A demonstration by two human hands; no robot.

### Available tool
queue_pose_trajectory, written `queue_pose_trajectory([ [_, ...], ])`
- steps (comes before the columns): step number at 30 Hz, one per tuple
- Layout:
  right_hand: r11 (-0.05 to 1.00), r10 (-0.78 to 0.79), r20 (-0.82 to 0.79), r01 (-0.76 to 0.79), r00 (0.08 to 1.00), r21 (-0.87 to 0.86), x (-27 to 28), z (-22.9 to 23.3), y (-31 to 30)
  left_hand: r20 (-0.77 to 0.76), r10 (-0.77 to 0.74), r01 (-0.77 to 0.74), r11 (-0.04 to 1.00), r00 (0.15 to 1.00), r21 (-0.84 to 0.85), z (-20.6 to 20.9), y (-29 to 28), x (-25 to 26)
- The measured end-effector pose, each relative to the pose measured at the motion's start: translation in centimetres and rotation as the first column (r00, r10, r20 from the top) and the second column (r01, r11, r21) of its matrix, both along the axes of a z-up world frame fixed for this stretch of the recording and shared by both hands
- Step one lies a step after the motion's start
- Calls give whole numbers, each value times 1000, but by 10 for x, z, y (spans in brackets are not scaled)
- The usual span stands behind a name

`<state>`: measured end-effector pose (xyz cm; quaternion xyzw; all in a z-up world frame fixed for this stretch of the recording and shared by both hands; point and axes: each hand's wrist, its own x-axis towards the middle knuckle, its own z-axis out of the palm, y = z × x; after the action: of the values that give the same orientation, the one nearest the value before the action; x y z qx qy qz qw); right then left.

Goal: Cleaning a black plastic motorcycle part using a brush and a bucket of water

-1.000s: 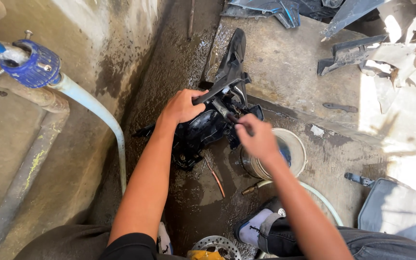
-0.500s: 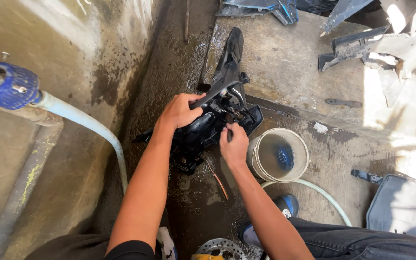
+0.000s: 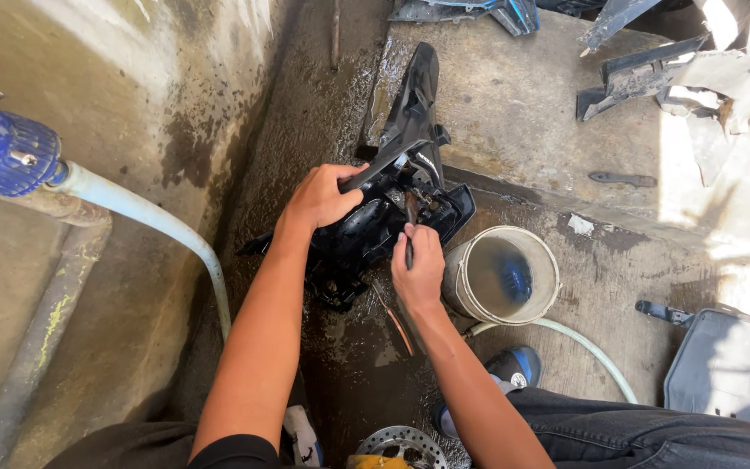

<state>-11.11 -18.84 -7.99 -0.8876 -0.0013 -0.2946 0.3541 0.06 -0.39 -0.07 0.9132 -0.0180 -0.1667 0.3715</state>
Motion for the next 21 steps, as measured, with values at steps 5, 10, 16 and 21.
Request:
queue_pose_trajectory([
  [5,999,31,27,-31,999,11,15,-13,3,0,9,-9,1000,1000,15,2,-4,-1],
  [10,999,-2,60,0,998,32,9,-11,3,-28,6,-5,1000,1000,24,6,-6,-5],
  [16,996,8,-47,-4,999,89,19,-16,-3,-39,-4,5,999,999,35,6,-7,-5],
  [21,983,182,-211,-179,960,34,35,73,-41,-36,-30,29,999,999,-24,8,-6,-4],
])
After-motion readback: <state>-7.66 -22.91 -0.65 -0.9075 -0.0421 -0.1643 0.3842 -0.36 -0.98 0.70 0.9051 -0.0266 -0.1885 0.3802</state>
